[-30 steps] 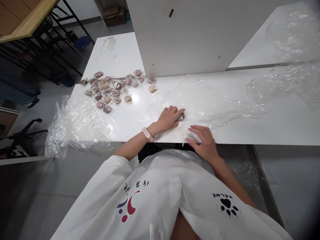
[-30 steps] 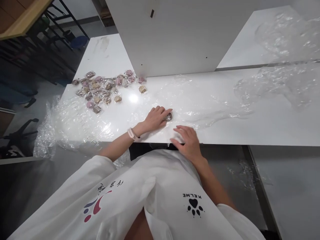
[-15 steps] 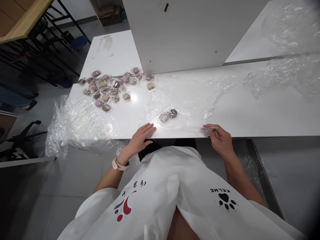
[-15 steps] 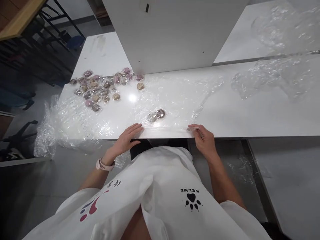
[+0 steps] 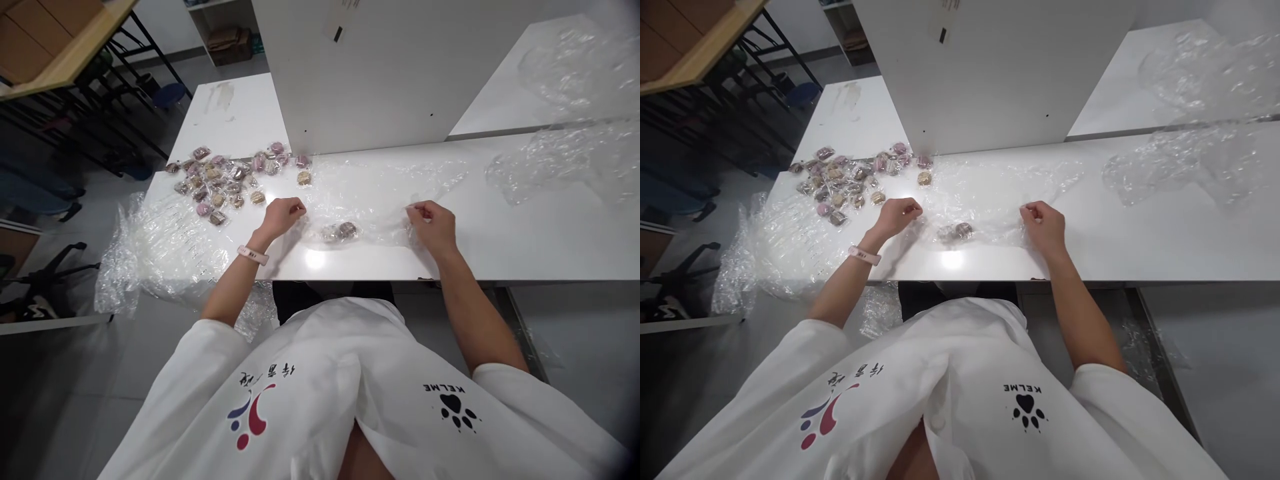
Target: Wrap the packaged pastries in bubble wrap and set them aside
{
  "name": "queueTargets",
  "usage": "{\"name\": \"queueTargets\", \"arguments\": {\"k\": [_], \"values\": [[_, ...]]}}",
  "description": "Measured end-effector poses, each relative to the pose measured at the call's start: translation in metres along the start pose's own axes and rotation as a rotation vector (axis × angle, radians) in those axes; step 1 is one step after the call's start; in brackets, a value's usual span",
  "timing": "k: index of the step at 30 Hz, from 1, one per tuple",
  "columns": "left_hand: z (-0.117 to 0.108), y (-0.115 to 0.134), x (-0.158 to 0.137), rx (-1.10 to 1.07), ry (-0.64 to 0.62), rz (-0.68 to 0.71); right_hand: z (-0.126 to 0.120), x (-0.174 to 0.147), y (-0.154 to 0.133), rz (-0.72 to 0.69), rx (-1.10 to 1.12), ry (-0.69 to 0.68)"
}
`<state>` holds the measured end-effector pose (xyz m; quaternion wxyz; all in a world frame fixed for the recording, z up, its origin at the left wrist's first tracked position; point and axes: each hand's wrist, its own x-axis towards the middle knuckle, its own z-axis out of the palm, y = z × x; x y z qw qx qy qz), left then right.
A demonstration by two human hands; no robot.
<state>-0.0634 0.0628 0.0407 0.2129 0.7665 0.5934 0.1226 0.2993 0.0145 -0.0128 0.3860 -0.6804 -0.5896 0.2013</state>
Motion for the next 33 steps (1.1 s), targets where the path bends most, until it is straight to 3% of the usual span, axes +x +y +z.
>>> {"name": "queueTargets", "arguments": {"k": [3, 5, 7, 9, 11, 13, 15, 20, 23, 28, 33], "values": [[0.004, 0.000, 0.021, 0.151, 0.046, -0.001, 0.003, 0.019, 0.002, -0.057, -0.215, 0.076], [0.001, 0.005, 0.010, 0.190, 0.238, 0.039, -0.004, 0.015, -0.008, -0.161, -0.330, 0.221], [0.000, 0.016, -0.014, 0.127, 0.394, 0.134, -0.010, 0.000, -0.022, -0.275, -0.328, 0.259], [0.005, 0.028, -0.041, 0.004, 0.304, 0.285, -0.009, -0.019, -0.035, -0.398, -0.228, 0.088], [0.019, 0.038, -0.058, -0.078, 0.055, 0.441, 0.003, -0.034, -0.041, -0.519, -0.140, -0.171], [0.034, 0.041, -0.063, -0.104, -0.147, 0.512, 0.018, -0.042, -0.037, -0.568, -0.136, -0.332], [0.046, 0.036, -0.056, -0.144, -0.201, 0.481, 0.031, -0.041, -0.026, -0.549, -0.176, -0.370], [0.052, 0.014, -0.036, -0.286, -0.124, 0.408, 0.036, -0.024, 0.000, -0.516, -0.118, -0.347], [0.053, 0.010, -0.031, -0.289, -0.059, 0.378, 0.036, -0.021, 0.002, -0.506, -0.077, -0.279], [0.050, 0.018, -0.023, -0.205, 0.063, 0.147, 0.032, -0.022, -0.007, -0.386, -0.047, -0.188], [0.041, 0.033, -0.011, -0.267, -0.067, -0.043, 0.013, -0.016, -0.018, -0.190, -0.127, -0.359]]}}
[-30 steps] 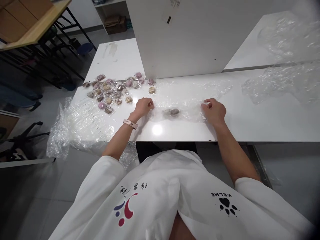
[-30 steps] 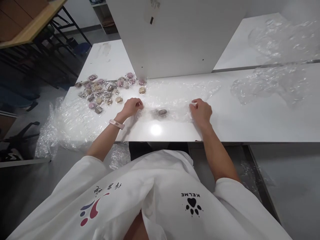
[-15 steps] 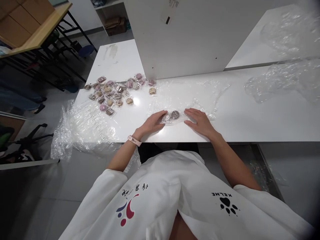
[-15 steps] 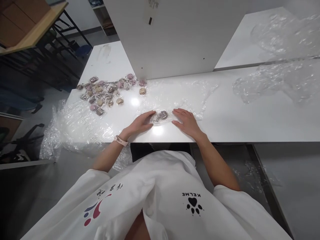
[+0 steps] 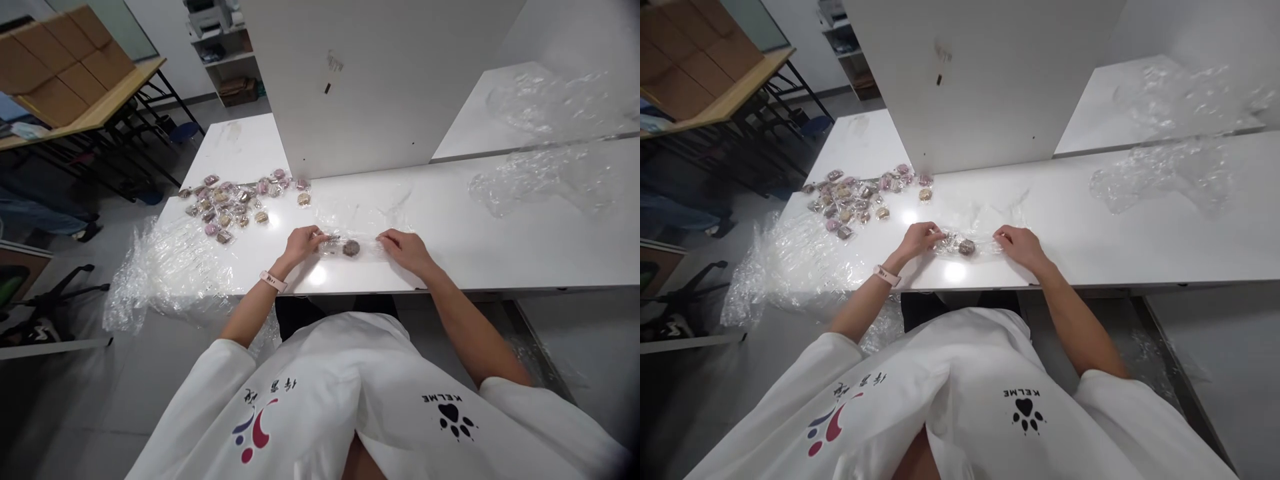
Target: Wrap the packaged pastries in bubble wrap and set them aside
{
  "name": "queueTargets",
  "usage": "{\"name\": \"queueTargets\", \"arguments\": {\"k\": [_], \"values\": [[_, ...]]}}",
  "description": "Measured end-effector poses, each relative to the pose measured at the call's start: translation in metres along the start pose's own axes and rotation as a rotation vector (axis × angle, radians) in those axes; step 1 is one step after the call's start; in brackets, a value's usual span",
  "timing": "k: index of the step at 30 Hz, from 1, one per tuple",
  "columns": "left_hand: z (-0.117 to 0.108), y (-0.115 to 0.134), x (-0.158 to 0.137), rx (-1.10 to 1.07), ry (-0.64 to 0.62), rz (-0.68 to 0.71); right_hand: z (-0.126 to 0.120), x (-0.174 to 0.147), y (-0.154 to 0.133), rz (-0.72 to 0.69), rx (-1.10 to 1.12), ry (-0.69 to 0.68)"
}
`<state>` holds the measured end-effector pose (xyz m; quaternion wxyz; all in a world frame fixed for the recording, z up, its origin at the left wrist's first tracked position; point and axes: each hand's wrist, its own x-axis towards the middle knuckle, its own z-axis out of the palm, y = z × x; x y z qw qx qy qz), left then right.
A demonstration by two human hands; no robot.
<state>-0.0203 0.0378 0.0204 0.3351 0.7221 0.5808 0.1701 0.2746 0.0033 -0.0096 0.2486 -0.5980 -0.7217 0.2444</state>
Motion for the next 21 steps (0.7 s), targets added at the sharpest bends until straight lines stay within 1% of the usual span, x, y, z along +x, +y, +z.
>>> {"name": "queueTargets", "arguments": {"k": [2, 3, 4, 5, 6, 8, 10, 11, 12, 14, 17, 19, 21], "values": [[0.001, 0.003, 0.006, 0.077, -0.032, -0.060, -0.005, 0.005, -0.002, 0.055, -0.040, -0.073], [0.002, 0.004, 0.007, 0.138, -0.025, -0.078, -0.005, 0.007, -0.002, 0.084, -0.066, -0.076], [0.002, 0.003, 0.007, 0.198, 0.008, -0.078, -0.006, 0.008, -0.003, 0.105, -0.092, -0.048], [0.001, 0.002, 0.004, 0.250, 0.062, -0.054, -0.006, 0.006, -0.003, 0.106, -0.121, 0.012], [0.001, 0.001, -0.002, 0.292, 0.117, 0.002, -0.006, 0.003, -0.003, 0.077, -0.148, 0.086], [-0.002, -0.005, -0.019, 0.344, 0.171, 0.191, -0.007, -0.011, 0.000, -0.059, -0.174, 0.195], [-0.002, -0.013, -0.038, 0.367, 0.116, 0.374, -0.005, -0.028, 0.005, -0.218, -0.165, 0.194], [0.000, -0.017, -0.045, 0.371, 0.068, 0.422, -0.003, -0.035, 0.008, -0.265, -0.162, 0.168], [0.003, -0.021, -0.048, 0.372, 0.037, 0.435, 0.000, -0.040, 0.011, -0.282, -0.161, 0.144], [0.008, -0.025, -0.046, 0.367, 0.043, 0.392, 0.008, -0.043, 0.015, -0.259, -0.169, 0.148], [0.009, -0.022, -0.027, 0.320, 0.110, 0.270, 0.010, -0.032, 0.014, -0.189, -0.160, 0.206], [0.002, -0.015, -0.011, 0.255, 0.124, 0.194, 0.001, -0.019, 0.009, -0.123, -0.118, 0.191], [-0.009, -0.007, 0.003, 0.194, 0.109, 0.151, -0.013, -0.004, 0.005, -0.043, -0.090, 0.132]]}}
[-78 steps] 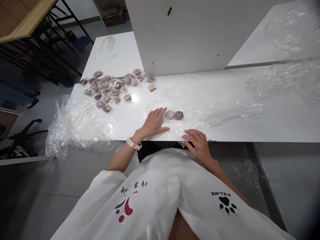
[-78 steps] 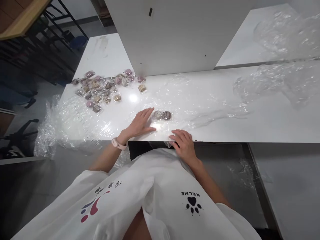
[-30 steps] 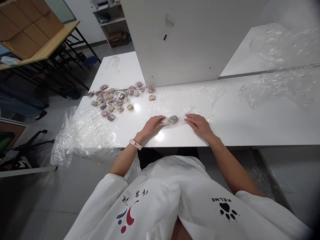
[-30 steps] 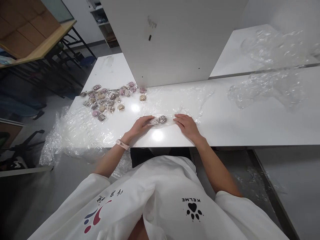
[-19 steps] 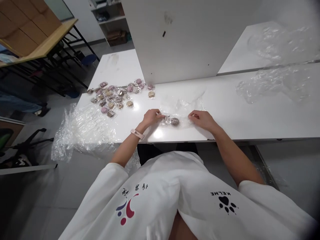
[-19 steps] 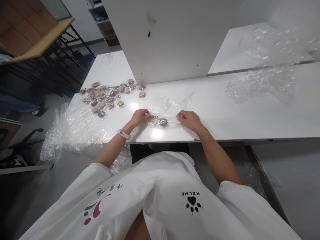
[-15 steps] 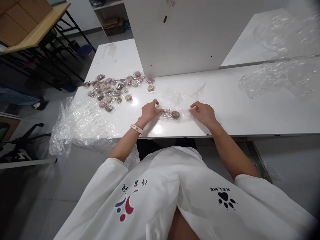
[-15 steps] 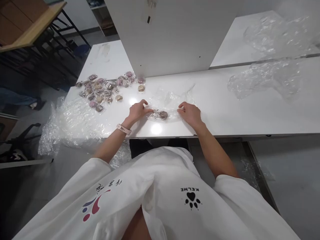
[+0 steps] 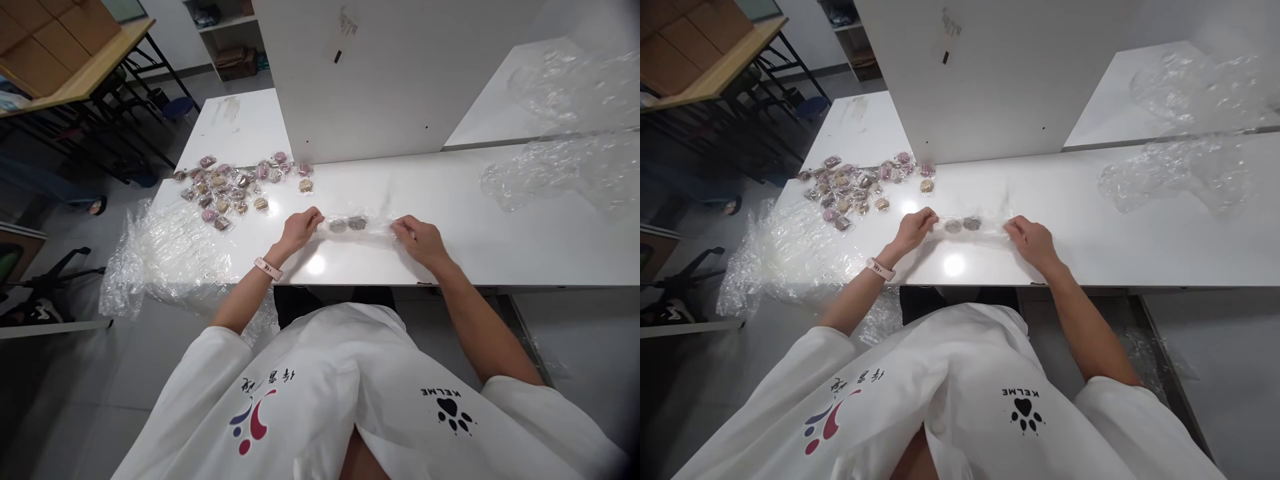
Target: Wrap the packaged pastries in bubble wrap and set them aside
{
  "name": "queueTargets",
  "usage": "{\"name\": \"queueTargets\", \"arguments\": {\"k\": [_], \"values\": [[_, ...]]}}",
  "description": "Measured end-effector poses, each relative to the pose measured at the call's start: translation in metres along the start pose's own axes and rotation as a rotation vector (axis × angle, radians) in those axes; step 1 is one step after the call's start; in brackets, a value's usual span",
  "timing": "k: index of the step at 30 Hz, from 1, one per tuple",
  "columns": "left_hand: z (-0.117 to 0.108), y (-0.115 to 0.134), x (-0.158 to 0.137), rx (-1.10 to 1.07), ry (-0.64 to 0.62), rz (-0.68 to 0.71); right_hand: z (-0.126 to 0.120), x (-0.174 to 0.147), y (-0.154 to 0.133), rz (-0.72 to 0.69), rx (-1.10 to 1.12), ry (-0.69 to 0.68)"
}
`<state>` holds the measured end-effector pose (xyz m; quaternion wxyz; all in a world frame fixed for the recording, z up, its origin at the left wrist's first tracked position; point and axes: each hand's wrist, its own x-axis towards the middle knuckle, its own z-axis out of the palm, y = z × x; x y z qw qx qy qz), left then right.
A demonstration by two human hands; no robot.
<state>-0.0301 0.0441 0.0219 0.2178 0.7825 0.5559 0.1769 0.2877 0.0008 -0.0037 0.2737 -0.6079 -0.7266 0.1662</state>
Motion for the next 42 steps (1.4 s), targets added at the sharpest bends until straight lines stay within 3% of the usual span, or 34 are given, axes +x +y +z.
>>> {"name": "queueTargets", "arguments": {"k": [4, 6, 8, 10, 13, 16, 19, 23, 26, 28, 31, 34, 38, 40, 42], "values": [[-0.005, 0.002, 0.030, 0.034, -0.128, -0.042, -0.011, 0.032, 0.005, 0.142, -0.085, -0.118], [0.001, 0.002, 0.038, 0.111, -0.184, -0.094, -0.004, 0.042, 0.010, 0.218, -0.127, -0.140], [0.008, 0.004, 0.036, 0.204, -0.149, -0.123, 0.007, 0.041, 0.014, 0.268, -0.138, -0.105], [0.012, 0.009, 0.021, 0.292, -0.001, -0.088, 0.014, 0.030, 0.017, 0.230, -0.132, 0.024], [0.019, 0.024, -0.014, 0.324, 0.227, 0.029, 0.017, 0.001, 0.014, 0.106, -0.173, 0.372], [0.036, 0.040, -0.036, 0.272, 0.152, 0.098, 0.018, -0.022, 0.001, 0.030, -0.160, 0.569], [0.059, 0.047, -0.028, 0.188, 0.034, 0.008, 0.029, -0.029, -0.015, -0.087, -0.056, 0.435], [0.072, 0.043, -0.003, -0.123, 0.143, -0.212, 0.048, -0.022, -0.024, -0.069, 0.044, 0.254], [0.064, 0.045, 0.005, -0.559, 0.295, -0.340, 0.055, -0.020, -0.025, 0.056, 0.234, 0.238], [0.054, 0.054, 0.006, -0.929, 0.331, -0.420, 0.056, -0.022, -0.029, 0.207, 0.459, 0.250], [0.041, 0.074, 0.003, -1.432, 0.247, -0.428, 0.054, -0.025, -0.043, 0.465, 0.860, 0.276], [0.035, 0.095, -0.003, -1.736, 0.072, -0.316, 0.041, -0.023, -0.059, 0.560, 1.229, 0.213], [0.039, 0.107, -0.012, -1.761, -0.195, -0.379, 0.015, -0.024, -0.069, 0.499, 1.519, -0.021], [0.043, 0.106, -0.014, -1.688, -0.201, -0.476, 0.008, -0.029, -0.071, 0.490, 1.506, -0.098], [0.048, 0.106, -0.016, -1.586, -0.096, -0.552, 0.006, -0.037, -0.074, 0.490, 1.410, -0.103]]}}
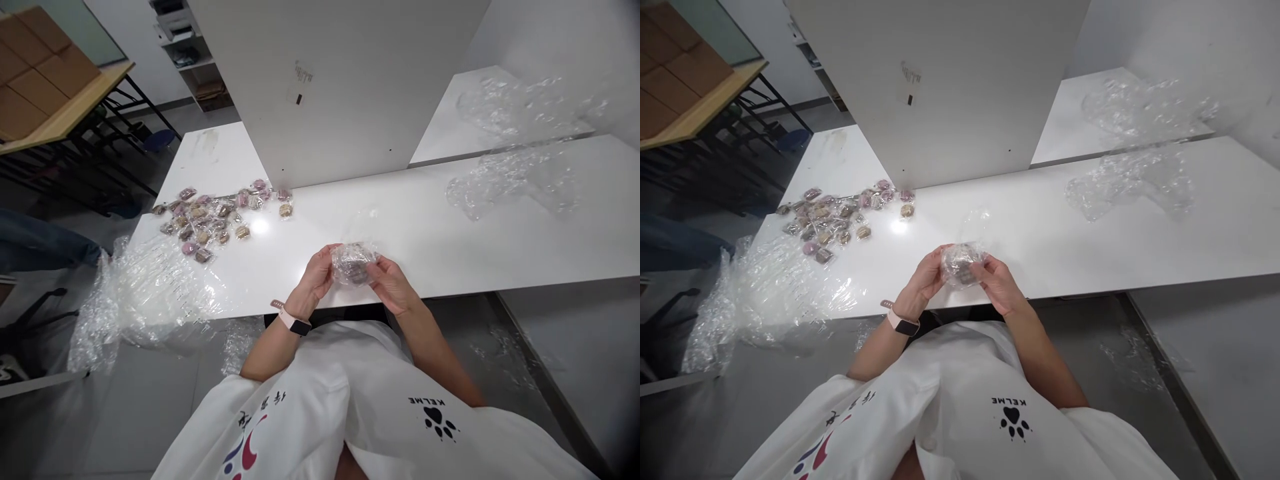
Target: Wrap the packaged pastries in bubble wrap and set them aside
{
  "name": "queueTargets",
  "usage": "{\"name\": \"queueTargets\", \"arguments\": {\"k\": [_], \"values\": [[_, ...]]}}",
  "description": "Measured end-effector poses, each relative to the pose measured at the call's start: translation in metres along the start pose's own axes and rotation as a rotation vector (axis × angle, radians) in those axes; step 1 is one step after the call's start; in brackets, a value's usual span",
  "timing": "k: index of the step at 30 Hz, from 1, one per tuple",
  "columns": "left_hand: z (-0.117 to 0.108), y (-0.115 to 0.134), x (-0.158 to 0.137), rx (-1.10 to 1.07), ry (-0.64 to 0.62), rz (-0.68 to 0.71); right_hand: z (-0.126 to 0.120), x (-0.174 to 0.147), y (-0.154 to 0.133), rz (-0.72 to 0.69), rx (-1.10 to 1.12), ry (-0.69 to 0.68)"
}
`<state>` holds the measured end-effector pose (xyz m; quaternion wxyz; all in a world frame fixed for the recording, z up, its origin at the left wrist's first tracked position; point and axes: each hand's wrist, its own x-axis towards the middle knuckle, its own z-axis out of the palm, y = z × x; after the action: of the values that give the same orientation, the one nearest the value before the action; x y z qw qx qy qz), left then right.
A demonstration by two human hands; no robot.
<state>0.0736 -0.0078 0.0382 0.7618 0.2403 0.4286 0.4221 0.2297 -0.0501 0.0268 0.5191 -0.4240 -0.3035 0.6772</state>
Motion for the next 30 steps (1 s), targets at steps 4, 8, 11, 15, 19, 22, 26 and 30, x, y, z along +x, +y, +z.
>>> {"name": "queueTargets", "arguments": {"k": [4, 8, 11, 15, 19, 22, 26, 30], "values": [[0.001, -0.006, -0.001, 0.188, 0.214, 0.180, 0.006, -0.010, 0.009, -0.135, -0.187, 0.118], [-0.003, -0.004, -0.003, 0.201, 0.051, 0.068, 0.001, -0.012, 0.010, -0.153, -0.180, 0.073], [-0.007, -0.007, -0.004, 0.125, -0.175, -0.037, -0.011, -0.013, 0.007, -0.044, -0.129, -0.042], [-0.008, -0.021, -0.008, 0.254, -0.133, 0.264, -0.023, -0.014, 0.006, 0.029, -0.059, -0.053], [-0.006, -0.032, -0.010, 0.611, -0.156, 0.627, -0.026, -0.015, 0.007, 0.148, 0.106, -0.108], [-0.001, -0.035, -0.012, 0.849, -0.290, 0.760, -0.027, -0.017, 0.007, 0.155, 0.118, -0.085], [-0.006, -0.034, -0.024, 1.055, -0.325, 0.856, -0.044, -0.012, -0.002, 0.103, -0.027, -0.026], [-0.048, -0.036, -0.036, 1.300, 0.038, 0.897, -0.098, 0.044, -0.041, -0.233, -0.117, 0.398]]}}
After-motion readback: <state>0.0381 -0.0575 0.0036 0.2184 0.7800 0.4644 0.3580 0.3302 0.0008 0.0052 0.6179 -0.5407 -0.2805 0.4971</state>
